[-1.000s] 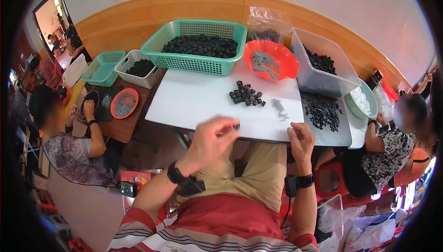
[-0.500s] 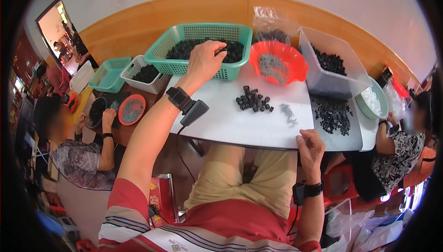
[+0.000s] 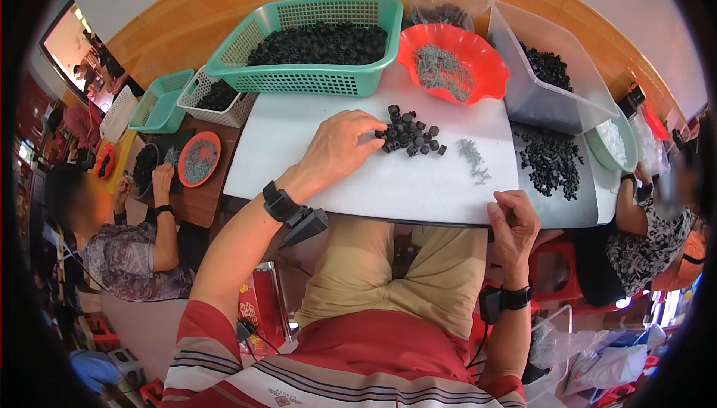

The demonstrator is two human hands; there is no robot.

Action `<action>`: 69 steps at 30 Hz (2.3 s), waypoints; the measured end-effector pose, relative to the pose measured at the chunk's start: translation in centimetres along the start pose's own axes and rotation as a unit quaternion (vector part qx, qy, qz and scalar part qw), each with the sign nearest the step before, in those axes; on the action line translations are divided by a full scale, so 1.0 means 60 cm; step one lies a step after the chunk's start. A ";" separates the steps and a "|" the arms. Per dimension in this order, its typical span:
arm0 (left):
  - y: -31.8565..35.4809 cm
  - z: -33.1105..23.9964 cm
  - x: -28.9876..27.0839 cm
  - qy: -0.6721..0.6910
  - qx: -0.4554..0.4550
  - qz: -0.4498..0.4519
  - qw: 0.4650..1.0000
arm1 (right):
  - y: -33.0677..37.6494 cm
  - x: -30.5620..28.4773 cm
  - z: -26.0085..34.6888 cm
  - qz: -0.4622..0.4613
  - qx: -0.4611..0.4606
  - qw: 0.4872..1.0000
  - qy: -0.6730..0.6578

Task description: Assembling small black plastic components for shoes at a workshop table.

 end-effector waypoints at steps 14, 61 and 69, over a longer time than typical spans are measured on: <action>-0.006 0.019 0.017 0.030 -0.055 0.043 0.997 | -0.002 0.000 0.000 -0.005 -0.002 1.000 0.018; 0.062 -0.021 0.009 0.175 -0.101 0.008 0.979 | -0.098 0.057 0.034 0.259 -0.071 0.899 0.346; 0.084 -0.039 0.027 0.302 -0.135 -0.004 0.944 | -0.084 0.058 0.053 0.265 -0.114 0.893 0.345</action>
Point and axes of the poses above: each hand's wrist, its own y-axis away from the middle knuckle, its own x-axis out of the palm, z = x × y, the point moved 6 cm from there along -y, towards the middle knuckle, and after that the axes turned 7 degrees about -y, right-handed, at the moved point
